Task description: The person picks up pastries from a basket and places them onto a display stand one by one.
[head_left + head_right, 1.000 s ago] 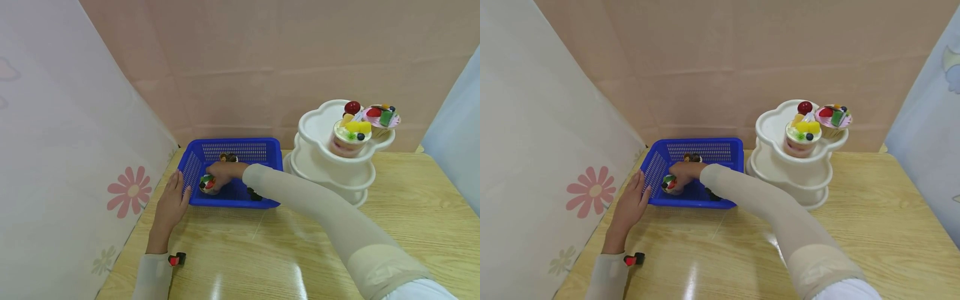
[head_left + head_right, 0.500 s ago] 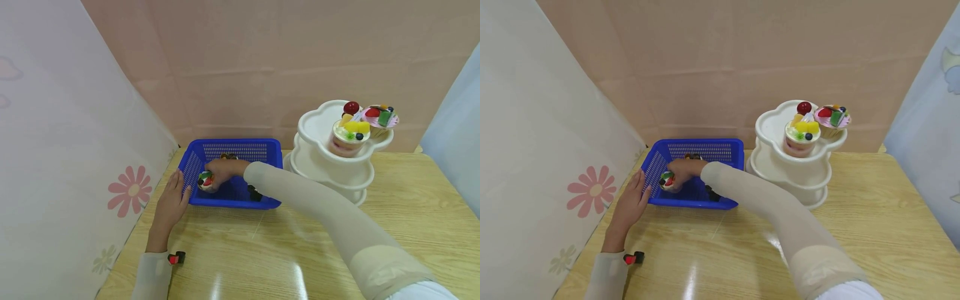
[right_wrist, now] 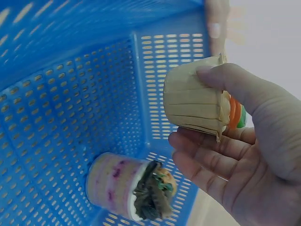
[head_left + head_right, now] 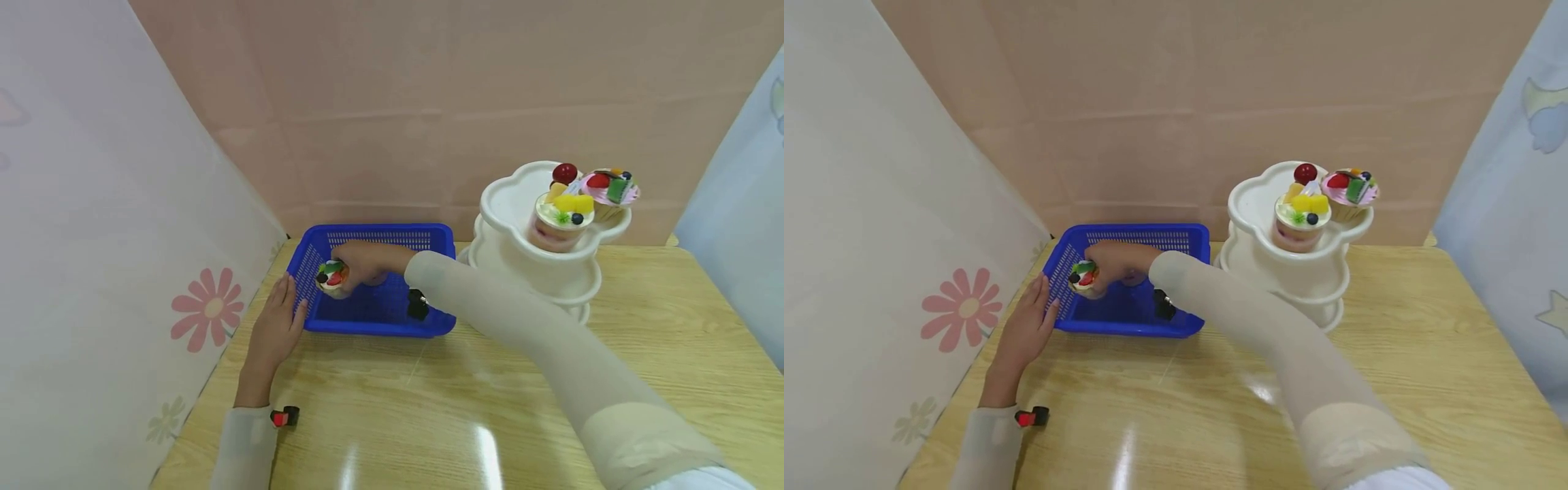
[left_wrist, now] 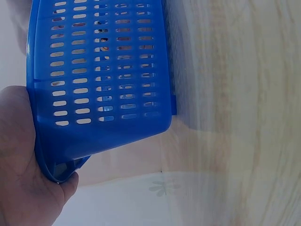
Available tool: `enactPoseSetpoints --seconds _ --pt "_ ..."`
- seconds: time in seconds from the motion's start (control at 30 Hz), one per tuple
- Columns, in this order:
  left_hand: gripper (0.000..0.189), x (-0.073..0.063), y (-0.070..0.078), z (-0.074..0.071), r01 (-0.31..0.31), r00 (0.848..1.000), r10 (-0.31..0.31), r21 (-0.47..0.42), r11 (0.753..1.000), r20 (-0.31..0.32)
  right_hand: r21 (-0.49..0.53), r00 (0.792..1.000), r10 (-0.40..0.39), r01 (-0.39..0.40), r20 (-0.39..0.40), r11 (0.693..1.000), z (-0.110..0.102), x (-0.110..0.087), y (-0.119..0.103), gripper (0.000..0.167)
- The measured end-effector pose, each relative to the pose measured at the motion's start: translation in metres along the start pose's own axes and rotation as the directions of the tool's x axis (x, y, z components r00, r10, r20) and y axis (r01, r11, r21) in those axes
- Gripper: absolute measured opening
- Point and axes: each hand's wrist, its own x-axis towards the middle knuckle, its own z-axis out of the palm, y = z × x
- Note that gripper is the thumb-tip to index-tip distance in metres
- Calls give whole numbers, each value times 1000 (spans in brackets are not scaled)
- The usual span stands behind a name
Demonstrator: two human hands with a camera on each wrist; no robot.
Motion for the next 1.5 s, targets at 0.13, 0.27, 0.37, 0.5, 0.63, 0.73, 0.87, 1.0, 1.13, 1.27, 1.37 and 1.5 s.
enactPoseSetpoints --seconds 0.13,0.27,0.37,0.5,0.63,0.73,0.87,1.0,1.13,1.27,1.37,1.5 --pt "64 -1 0 -1 -4 1000 4 -6 1000 7 -31 1000 -5 4 -11 999 -8 -9 -3 55" --pt "64 0 0 -3 -7 1000 7 -13 1000 3 -36 999 -23 21 -41 999 -16 -19 -6 58" --pt "65 0 -1 -4 -6 1000 6 -15 1000 5 -22 997 -36 35 -62 999 -20 -28 -9 58" --pt "64 -1 -1 -4 -7 1000 8 -19 1000 8 -6 997 -37 37 -68 999 -22 -41 -10 56" --pt "64 0 -1 -3 -8 1000 8 -22 1000 9 4 996 -44 44 -75 999 -23 -54 -10 54" --pt "64 0 -1 -3 -6 1000 6 -23 1000 10 16 995 -47 48 -84 999 -24 -62 -11 55" --pt "64 0 -3 -3 -9 1000 10 -28 1000 14 32 995 -38 41 -89 999 -23 -73 -12 56" --pt "64 -1 -2 -4 -16 1000 16 -30 999 14 61 992 -35 42 -119 997 -22 -87 -12 60" --pt "64 -1 0 -4 -30 1000 30 -38 999 -2 92 987 -28 43 -161 995 -20 -103 -11 60" --pt "63 0 0 -6 -43 999 42 -43 998 -22 103 982 -16 36 -186 994 -21 -117 -13 59" --pt "63 0 -1 -7 -40 999 39 -40 998 -19 100 980 0 20 -197 995 -22 -126 -15 61" --pt "63 -1 -1 -4 -33 999 33 -44 998 1 92 977 37 -18 -212 996 -21 -138 -15 62"
